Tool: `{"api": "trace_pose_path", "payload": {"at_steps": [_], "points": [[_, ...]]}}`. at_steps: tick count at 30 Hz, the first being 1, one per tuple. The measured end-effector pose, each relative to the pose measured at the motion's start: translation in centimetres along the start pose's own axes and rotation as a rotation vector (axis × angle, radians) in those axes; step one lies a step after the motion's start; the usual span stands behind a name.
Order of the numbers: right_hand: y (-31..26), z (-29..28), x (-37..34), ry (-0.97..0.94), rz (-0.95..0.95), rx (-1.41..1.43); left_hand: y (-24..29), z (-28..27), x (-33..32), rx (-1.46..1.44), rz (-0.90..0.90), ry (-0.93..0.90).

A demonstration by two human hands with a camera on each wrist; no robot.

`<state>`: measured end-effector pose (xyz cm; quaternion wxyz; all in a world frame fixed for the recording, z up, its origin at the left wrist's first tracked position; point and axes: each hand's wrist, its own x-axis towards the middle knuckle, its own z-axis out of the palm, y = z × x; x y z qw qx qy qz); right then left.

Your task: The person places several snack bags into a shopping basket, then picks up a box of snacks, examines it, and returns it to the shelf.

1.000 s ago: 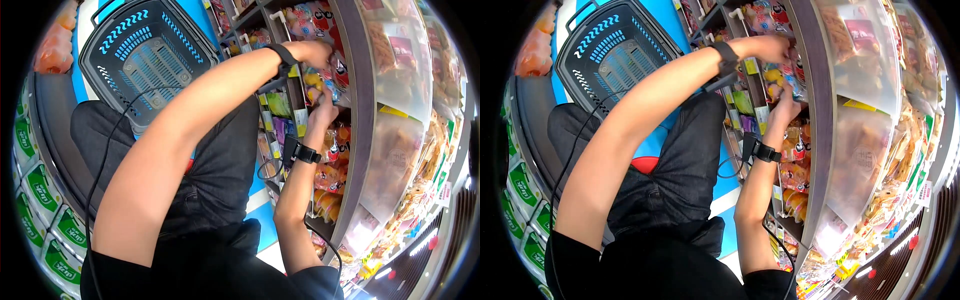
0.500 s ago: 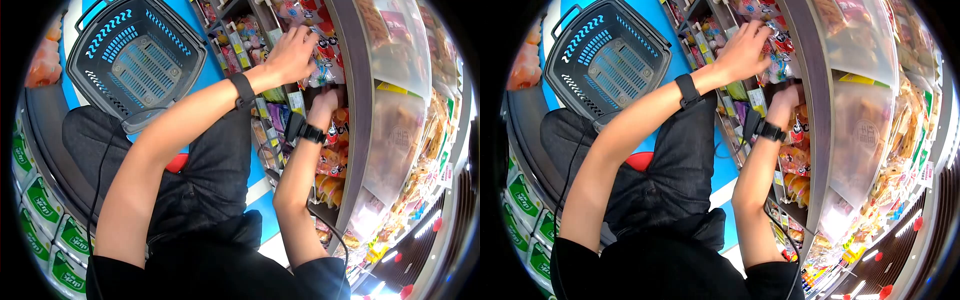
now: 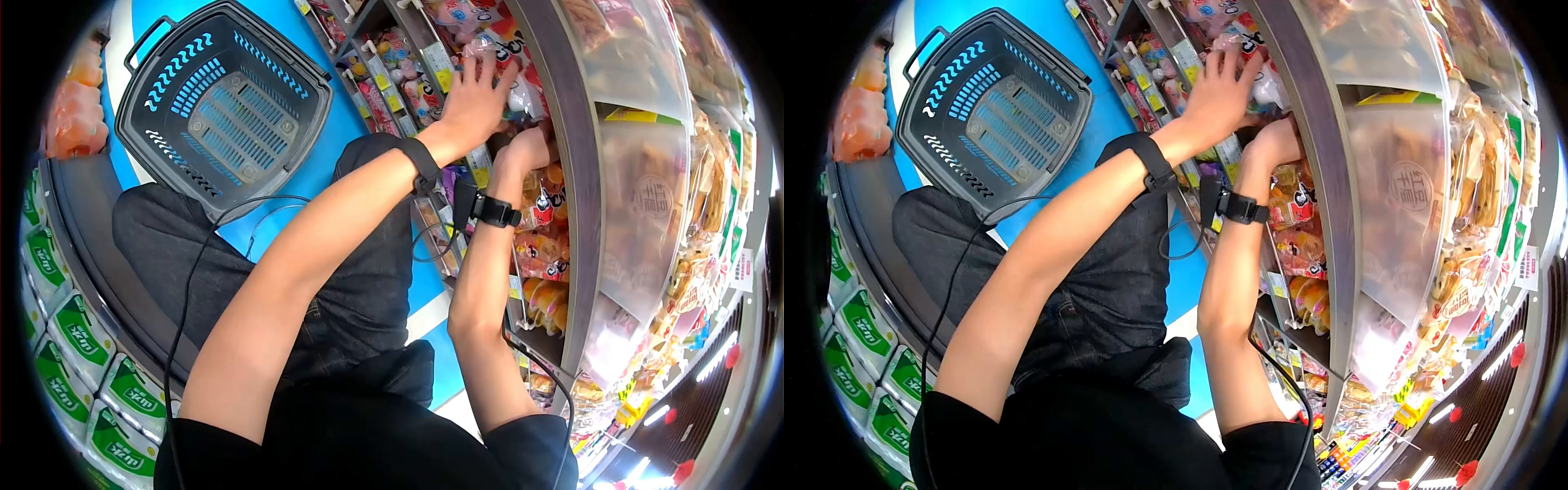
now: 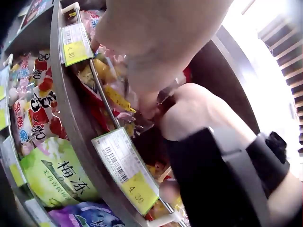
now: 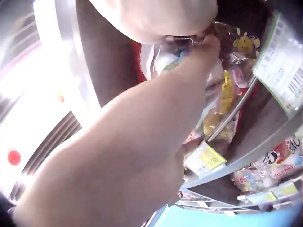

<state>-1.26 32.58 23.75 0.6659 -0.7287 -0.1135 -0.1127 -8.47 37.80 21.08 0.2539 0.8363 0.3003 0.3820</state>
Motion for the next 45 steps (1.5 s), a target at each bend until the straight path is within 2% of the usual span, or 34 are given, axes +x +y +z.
{"api": "trace_pose_path", "payload": {"at_steps": [2,3,9,12,17,20,21,24,25,28,29,32,34,36,38,39,40,42,44,45], "points": [[-0.3,-1.1,-0.7,-0.016,0.136,0.155,-0.1,0.2,0.1,0.004,0.006,0.063],[-1.1,-1.6,-1.4,-0.038,0.108,0.259,0.0,0.3,0.2,0.017,0.000,0.072],[-0.8,-3.5,-2.3,-0.071,0.023,0.232,0.0,0.4,0.3,0.096,0.013,0.070],[-1.7,-5.3,-4.1,-0.085,0.143,0.218,0.1,0.2,0.7,0.165,0.019,0.031],[-5.2,-6.8,-6.4,-0.086,0.145,0.308,-0.4,1.4,1.1,0.211,0.042,0.068],[-5.3,-7.3,-7.5,-0.117,0.137,0.340,-0.2,3.1,1.9,0.348,0.045,0.079],[-5.4,-7.6,-7.5,-0.136,0.150,0.370,0.2,1.9,1.7,0.230,0.033,-0.033],[-6.2,-8.0,-8.0,-0.149,0.155,0.407,-2.4,0.3,1.0,0.011,0.232,-0.174],[-6.3,-8.6,-8.3,-0.190,0.158,0.384,-3.4,0.2,0.9,-0.069,0.236,-0.223],[-6.6,-10.0,-9.3,-0.292,0.164,0.351,-5.4,0.5,0.4,-0.018,0.344,-0.195],[-6.8,-10.5,-9.8,-0.291,0.152,0.339,-5.2,1.0,0.4,-0.012,0.302,-0.149],[-7.2,-11.7,-10.4,-0.290,0.131,0.342,-4.6,1.4,0.2,-0.049,0.270,-0.161],[-9.1,-11.9,-11.2,-0.245,0.149,0.336,-3.8,0.1,0.6,-0.174,0.327,-0.442],[-9.4,-12.4,-11.5,-0.279,0.156,0.364,-2.7,0.9,1.3,-0.026,0.383,-0.544],[-8.9,-12.7,-11.3,-0.304,0.190,0.388,-3.4,0.7,4.0,-0.107,0.371,-0.867],[-8.6,-12.5,-11.0,-0.295,0.218,0.363,-4.7,0.6,4.7,-0.244,0.287,-0.764],[-7.9,-12.6,-10.7,-0.348,0.234,0.396,-5.7,-0.4,5.9,-0.256,0.300,-0.752],[-7.4,-12.1,-10.3,-0.358,0.258,0.442,-7.6,-2.2,5.9,-0.306,0.136,-0.503],[-6.2,-11.3,-8.6,-0.377,0.275,0.486,-7.5,-6.6,4.7,-0.504,-0.120,-0.650],[-4.4,-11.5,-6.9,-0.443,0.331,0.563,-8.1,-7.1,3.2,-0.777,-0.239,-0.717]]}}
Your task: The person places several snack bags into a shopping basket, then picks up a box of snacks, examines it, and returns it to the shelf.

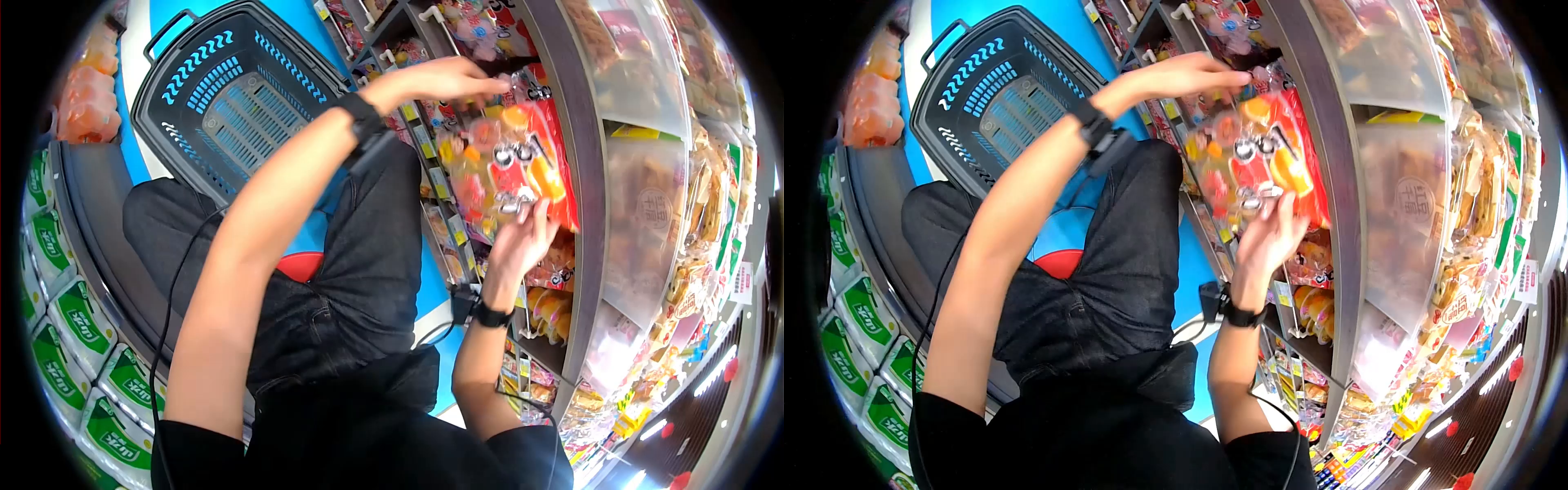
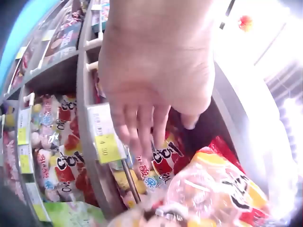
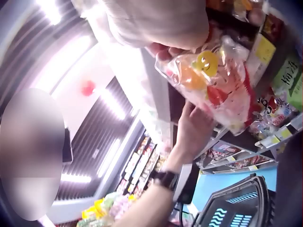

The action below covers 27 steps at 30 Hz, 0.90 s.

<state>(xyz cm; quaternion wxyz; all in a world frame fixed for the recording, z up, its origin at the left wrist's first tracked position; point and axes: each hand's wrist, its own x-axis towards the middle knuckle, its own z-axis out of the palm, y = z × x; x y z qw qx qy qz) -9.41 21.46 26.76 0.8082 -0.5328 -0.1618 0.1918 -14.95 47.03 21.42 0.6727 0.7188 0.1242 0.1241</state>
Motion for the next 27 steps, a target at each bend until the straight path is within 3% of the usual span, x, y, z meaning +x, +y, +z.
{"api": "trace_pose_path", "payload": {"at_steps": [1,3,5,8,11,12,15,16,19,20,23,24,27], "points": [[0.4,-0.4,1.7,-0.054,0.040,0.082,0.9,-0.7,-1.9,0.015,-0.086,-0.158],[1.9,-1.5,5.8,-0.171,0.048,0.197,-2.0,-0.1,-2.1,0.316,0.072,-0.132],[2.5,-0.9,8.7,-0.253,-0.046,0.152,0.1,0.0,-3.4,0.394,0.116,-0.050],[2.6,-0.4,10.9,-0.090,-0.033,0.148,1.7,0.7,-1.7,0.382,0.200,0.130],[2.9,-0.3,11.6,-0.066,-0.098,-0.388,1.2,1.6,1.8,0.659,0.280,0.384],[2.3,0.8,11.0,-0.175,-0.062,-0.543,1.4,1.8,2.6,0.731,0.273,0.431],[1.8,2.7,9.5,-0.048,-0.102,-0.948,1.0,1.7,5.2,1.055,-0.050,0.153],[2.6,1.5,10.0,0.007,-0.125,-1.091,0.3,2.0,5.3,1.139,0.067,0.318],[3.4,0.0,10.1,0.070,-0.045,-1.426,-0.6,2.1,6.3,1.182,0.152,0.315],[3.6,0.1,10.0,0.105,-0.008,-1.437,-0.9,2.1,6.3,1.228,0.214,0.300],[5.6,-1.2,11.4,-0.164,0.162,-0.691,1.3,1.8,6.1,1.126,0.035,0.128],[5.4,-0.1,11.6,-0.210,0.247,-0.552,0.4,1.6,6.3,1.098,0.165,0.205],[7.4,-0.6,13.4,-0.188,0.016,-0.707,-1.9,2.4,7.5,1.005,0.215,0.369]]}}
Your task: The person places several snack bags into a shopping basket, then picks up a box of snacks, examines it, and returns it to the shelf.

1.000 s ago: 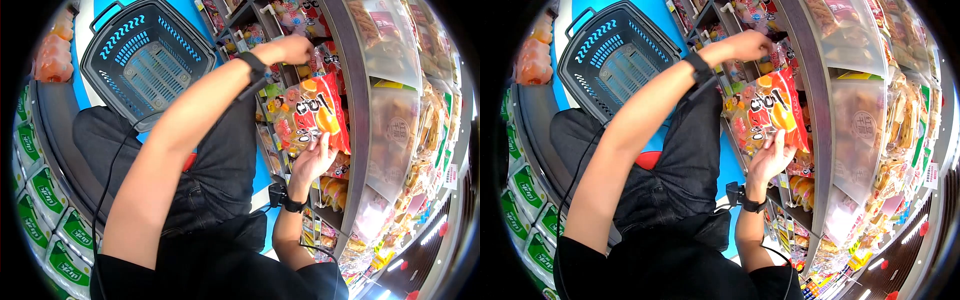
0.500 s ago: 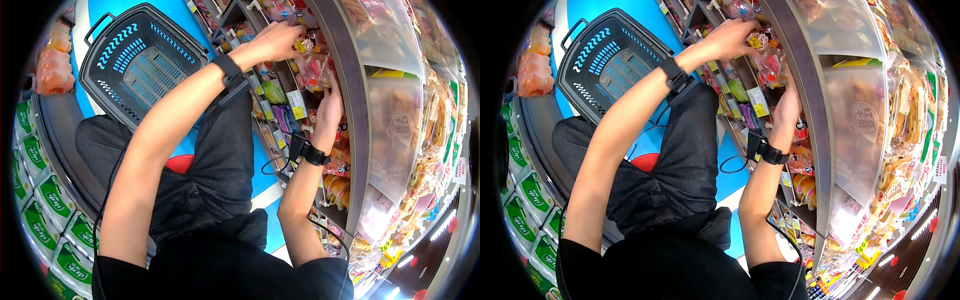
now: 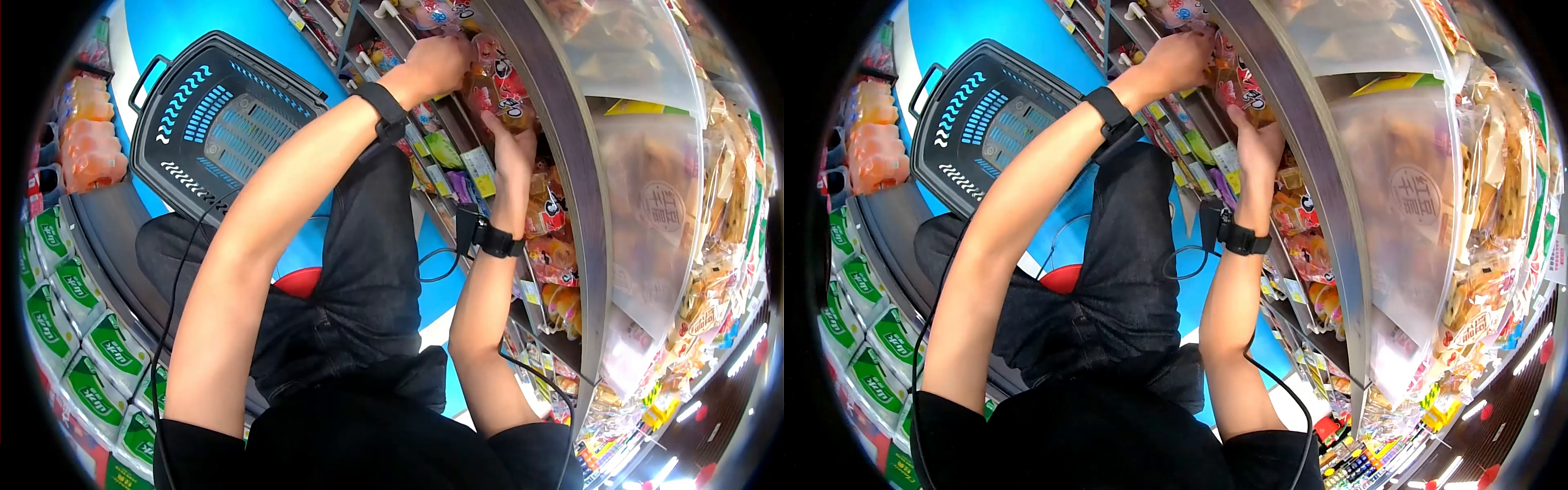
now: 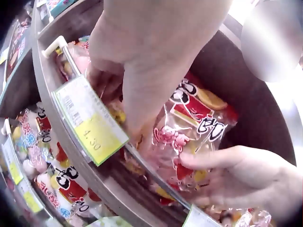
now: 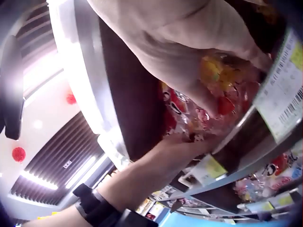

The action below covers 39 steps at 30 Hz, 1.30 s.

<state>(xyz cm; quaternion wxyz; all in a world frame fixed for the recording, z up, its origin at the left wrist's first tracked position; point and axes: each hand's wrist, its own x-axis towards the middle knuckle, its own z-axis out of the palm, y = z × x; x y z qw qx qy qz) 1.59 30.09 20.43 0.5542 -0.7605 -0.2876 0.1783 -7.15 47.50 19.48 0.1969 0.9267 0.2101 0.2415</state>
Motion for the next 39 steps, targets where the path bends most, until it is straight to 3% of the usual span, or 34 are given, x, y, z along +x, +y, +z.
{"api": "trace_pose_path", "payload": {"at_steps": [1,4,8,9,10,11,12,13,14,15,18,20,22,24,25,28,29,32,34,36,39], "points": [[0.0,0.5,0.4,0.079,0.100,-0.059,-0.2,0.8,0.2,0.010,-0.014,0.008],[-1.1,0.4,1.3,0.040,0.167,0.081,0.0,2.3,1.1,0.011,-0.018,0.014],[0.7,0.7,1.1,0.160,0.105,0.149,0.2,2.9,1.5,0.045,0.036,0.069],[0.5,1.0,0.9,0.219,-0.009,0.085,0.5,2.4,1.2,0.039,0.035,0.092],[0.2,1.0,0.7,0.255,0.002,0.045,0.6,1.9,1.0,0.033,0.031,0.115],[-0.1,0.7,0.3,0.292,0.015,0.004,1.0,1.6,0.9,-0.065,-0.054,0.042],[-1.1,0.5,-0.4,0.328,0.032,-0.041,1.7,0.3,0.3,-0.119,-0.119,0.112],[-2.2,0.8,-0.9,0.432,-0.099,-0.104,2.2,-0.6,-0.1,-0.172,-0.182,0.181],[-2.8,0.6,-0.9,0.416,-0.102,-0.135,2.5,-1.3,-0.4,-0.224,-0.242,0.253],[-3.1,0.1,-0.6,0.402,-0.108,-0.163,2.5,-1.4,-0.5,-0.186,-0.235,0.369],[-1.1,-1.0,1.0,0.443,-0.130,-0.376,2.6,-1.2,-0.3,-0.409,-0.085,0.450],[-2.1,-0.2,1.5,0.441,-0.128,-0.364,1.5,0.2,0.5,-0.449,-0.014,0.326],[-2.1,0.2,2.3,0.413,-0.171,-0.409,1.2,0.1,0.4,-0.568,-0.016,0.207],[-1.7,0.0,2.7,0.360,-0.250,-0.514,0.5,-0.4,0.9,-0.515,-0.062,0.035],[-2.4,-0.2,2.4,0.313,-0.217,-0.430,0.3,-0.7,0.7,-0.489,-0.086,-0.050],[-0.3,-0.7,2.3,0.457,-0.257,-0.352,0.4,-2.6,-0.2,-0.646,0.070,0.136],[-0.3,-1.1,2.1,0.440,-0.214,-0.313,0.8,-3.8,-1.1,-0.514,-0.020,0.105],[-1.0,-1.1,1.5,0.430,-0.041,-0.151,-0.1,-5.6,-5.7,-0.675,-0.125,0.267],[2.1,-0.1,4.5,0.486,0.129,0.017,-1.6,-7.0,-9.3,-0.853,-0.271,0.149],[5.0,0.1,6.9,0.435,0.078,-0.119,-3.9,-7.0,-13.3,-1.185,-0.400,0.073],[4.2,0.9,7.4,0.390,0.120,-0.083,-5.2,-7.8,-18.1,-1.198,-0.622,0.041]]}}
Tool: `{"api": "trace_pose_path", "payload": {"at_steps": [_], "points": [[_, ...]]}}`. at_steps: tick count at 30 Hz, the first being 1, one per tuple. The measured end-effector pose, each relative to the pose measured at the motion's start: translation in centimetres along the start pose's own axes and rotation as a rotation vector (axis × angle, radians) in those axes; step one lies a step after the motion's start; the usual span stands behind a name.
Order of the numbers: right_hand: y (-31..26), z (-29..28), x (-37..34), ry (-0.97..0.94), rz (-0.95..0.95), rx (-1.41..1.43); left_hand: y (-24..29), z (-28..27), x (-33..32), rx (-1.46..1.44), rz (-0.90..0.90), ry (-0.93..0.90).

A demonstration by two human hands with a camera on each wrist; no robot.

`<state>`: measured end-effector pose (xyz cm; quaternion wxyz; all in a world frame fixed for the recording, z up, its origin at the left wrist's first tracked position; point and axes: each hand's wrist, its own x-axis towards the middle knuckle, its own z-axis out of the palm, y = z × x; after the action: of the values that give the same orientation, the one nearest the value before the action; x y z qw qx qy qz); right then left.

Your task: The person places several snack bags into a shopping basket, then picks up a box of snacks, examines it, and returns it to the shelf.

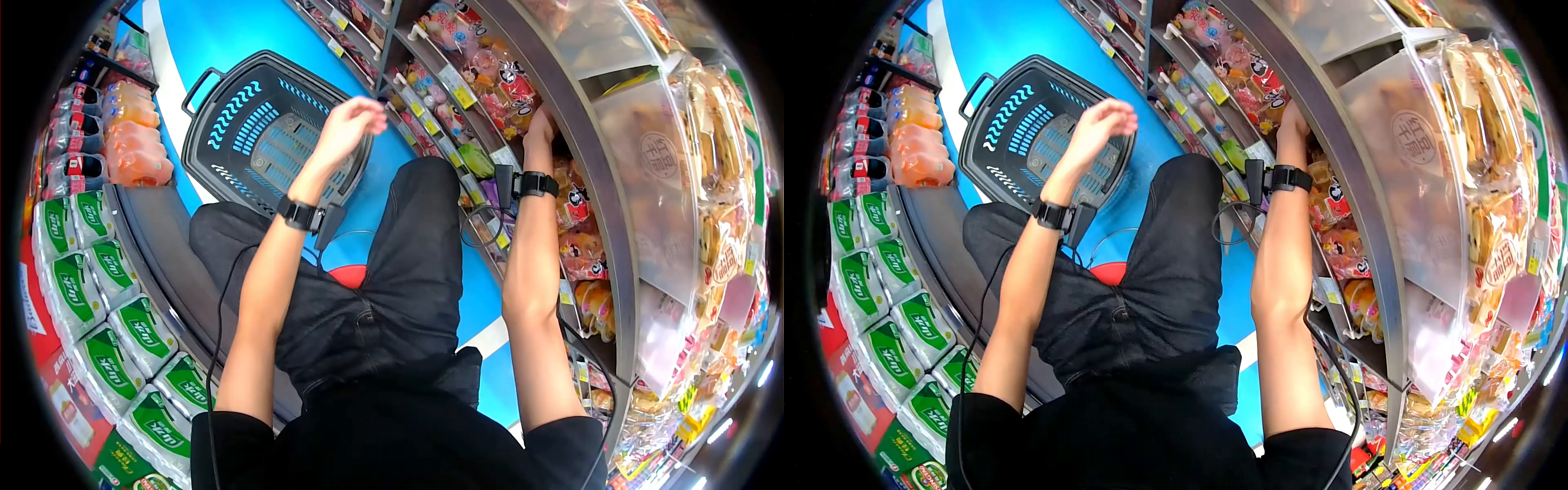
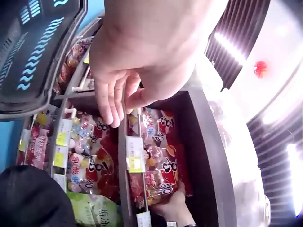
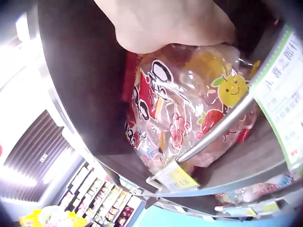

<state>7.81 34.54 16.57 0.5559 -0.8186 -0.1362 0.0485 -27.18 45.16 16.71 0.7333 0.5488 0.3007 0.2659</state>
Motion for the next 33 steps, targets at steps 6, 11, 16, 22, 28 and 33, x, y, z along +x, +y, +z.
{"api": "trace_pose_path", "payload": {"at_steps": [6,11,16,22,28,33], "points": [[-5.1,-1.8,-4.5,0.040,-0.039,-0.310,-1.3,-3.6,-4.6,0.036,-0.161,0.014],[-11.4,1.0,-15.1,0.332,-0.736,-0.019,-2.3,-7.6,-8.4,-0.077,-0.207,0.178],[-11.4,7.2,-13.4,-0.377,-0.706,-0.009,-7.5,-12.2,-12.4,-0.238,-0.318,0.373],[-6.7,8.8,-3.9,-0.422,-0.114,0.199,-7.6,-13.4,-12.3,-0.220,-0.245,0.426],[-8.5,8.3,-3.7,-0.291,-0.428,-0.253,-5.3,-10.3,-10.0,-0.226,-0.054,0.298],[-10.2,9.0,-4.3,-0.451,-0.075,0.003,0.4,-1.0,-1.5,0.074,0.190,0.002]]}}
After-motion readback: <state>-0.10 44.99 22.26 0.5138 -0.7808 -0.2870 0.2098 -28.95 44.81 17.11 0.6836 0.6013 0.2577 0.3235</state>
